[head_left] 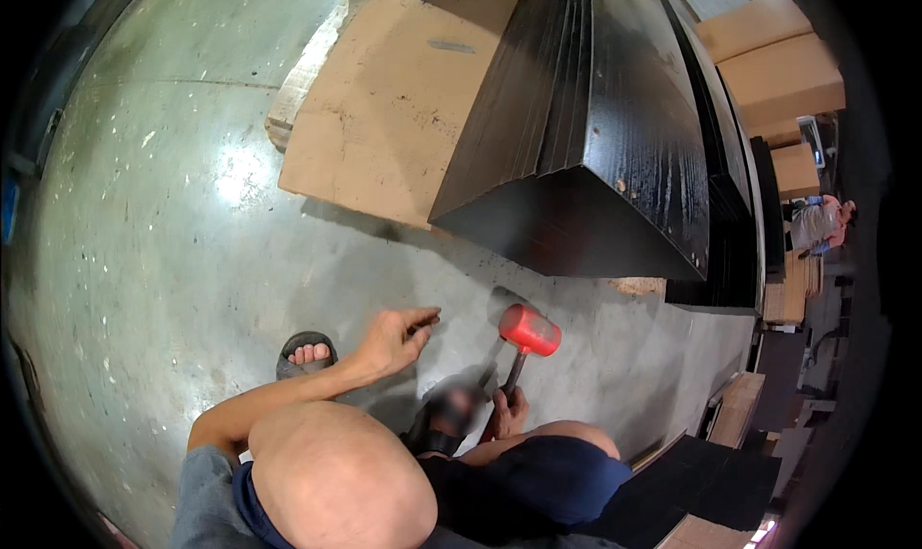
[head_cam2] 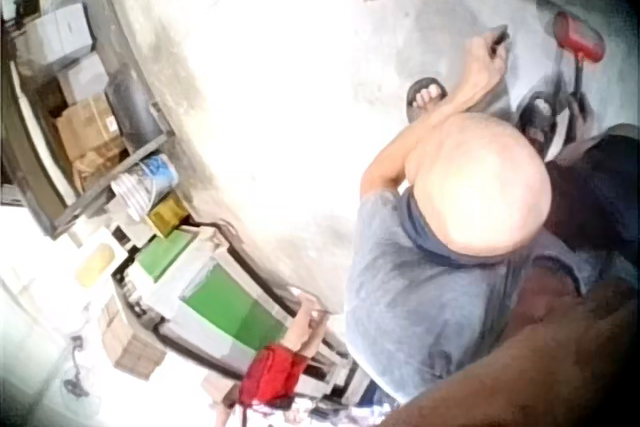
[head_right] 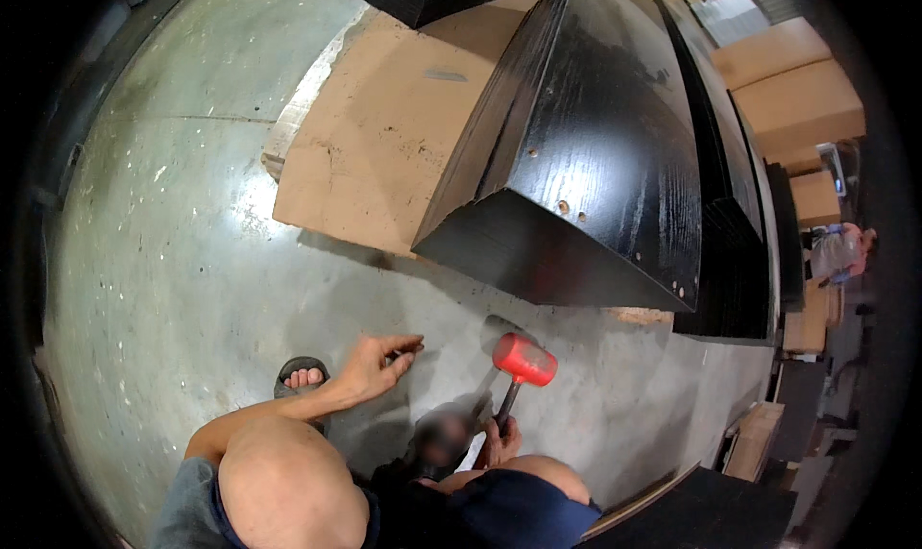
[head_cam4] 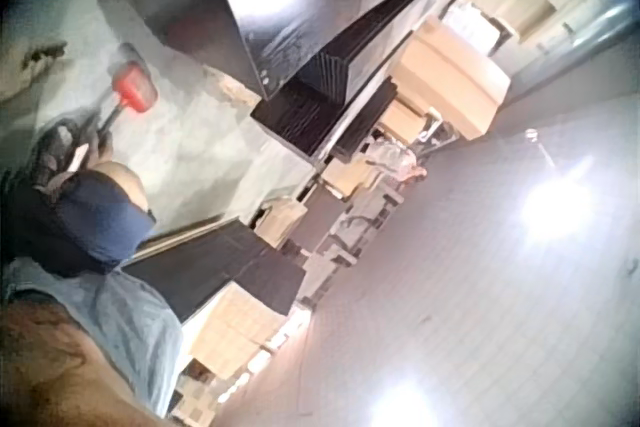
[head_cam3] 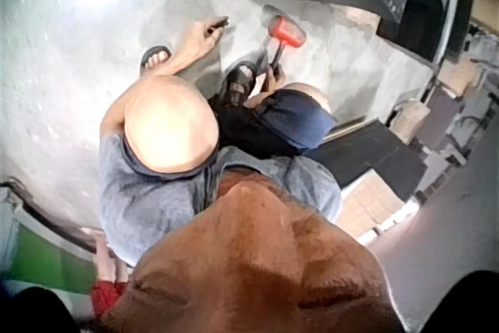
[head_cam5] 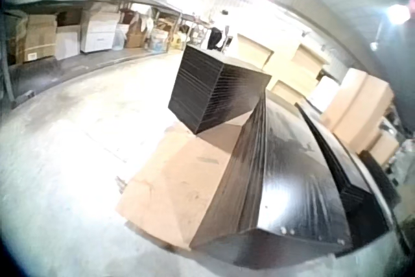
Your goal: The person hammers the edges of a black cabinet using a rubber mallet and kemudian uses a metal strip to scrape and smooth the joints.
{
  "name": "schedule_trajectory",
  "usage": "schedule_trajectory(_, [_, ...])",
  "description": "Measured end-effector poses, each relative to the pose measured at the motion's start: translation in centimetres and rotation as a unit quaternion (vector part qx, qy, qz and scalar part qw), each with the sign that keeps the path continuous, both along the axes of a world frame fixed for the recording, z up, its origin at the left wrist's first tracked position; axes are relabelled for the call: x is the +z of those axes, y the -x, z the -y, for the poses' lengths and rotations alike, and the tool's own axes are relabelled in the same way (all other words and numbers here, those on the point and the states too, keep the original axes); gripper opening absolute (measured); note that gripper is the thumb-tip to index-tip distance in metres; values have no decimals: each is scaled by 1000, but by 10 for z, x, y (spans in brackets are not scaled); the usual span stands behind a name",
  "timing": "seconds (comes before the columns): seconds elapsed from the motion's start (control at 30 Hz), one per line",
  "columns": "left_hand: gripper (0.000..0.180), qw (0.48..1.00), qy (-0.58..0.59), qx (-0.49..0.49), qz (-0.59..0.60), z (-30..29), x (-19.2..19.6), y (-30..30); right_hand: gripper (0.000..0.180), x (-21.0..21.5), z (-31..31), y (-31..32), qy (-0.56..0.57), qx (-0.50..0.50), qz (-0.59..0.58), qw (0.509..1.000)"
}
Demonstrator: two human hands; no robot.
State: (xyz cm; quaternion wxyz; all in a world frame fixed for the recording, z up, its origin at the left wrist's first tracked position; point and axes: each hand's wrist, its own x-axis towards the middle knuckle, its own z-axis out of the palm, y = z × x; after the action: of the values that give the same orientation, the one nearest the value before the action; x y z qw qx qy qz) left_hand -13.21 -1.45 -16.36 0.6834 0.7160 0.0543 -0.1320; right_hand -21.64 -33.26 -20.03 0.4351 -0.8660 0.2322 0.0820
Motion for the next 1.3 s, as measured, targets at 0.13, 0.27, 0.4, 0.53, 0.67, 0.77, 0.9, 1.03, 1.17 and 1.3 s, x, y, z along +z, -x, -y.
schedule_trajectory(0.13, [33,999,9,-31,-7,10,3,9,25,16,10,15,87,105,24,990])
schedule_trajectory(0.27, [36,981,-83,77,156,-18,21,-15,27,47,-1,-17,30,249,-122,960])
schedule_trajectory(0.4, [48,928,-141,134,319,-40,94,-76,19,60,6,-59,-134,-14,150,979])
schedule_trajectory(0.53, [51,895,-97,148,411,-27,124,-123,44,143,-18,-154,-34,31,395,918])
schedule_trajectory(0.67, [47,885,-25,154,438,-18,128,-143,45,170,-43,-221,-119,49,495,860])
schedule_trajectory(0.77, [43,875,3,165,454,-16,129,-146,42,156,-34,-240,-149,73,516,841])
schedule_trajectory(0.9, [39,849,23,165,502,-16,124,-152,40,155,-38,-241,-206,80,548,807])
schedule_trajectory(1.03, [37,847,7,194,495,-19,124,-147,30,164,-48,-240,-218,70,543,808])
schedule_trajectory(1.17, [33,846,44,203,491,-14,125,-149,28,165,-47,-240,-194,33,550,811])
schedule_trajectory(1.3, [30,842,42,214,494,-16,126,-148,31,164,-53,-242,-195,32,555,808])
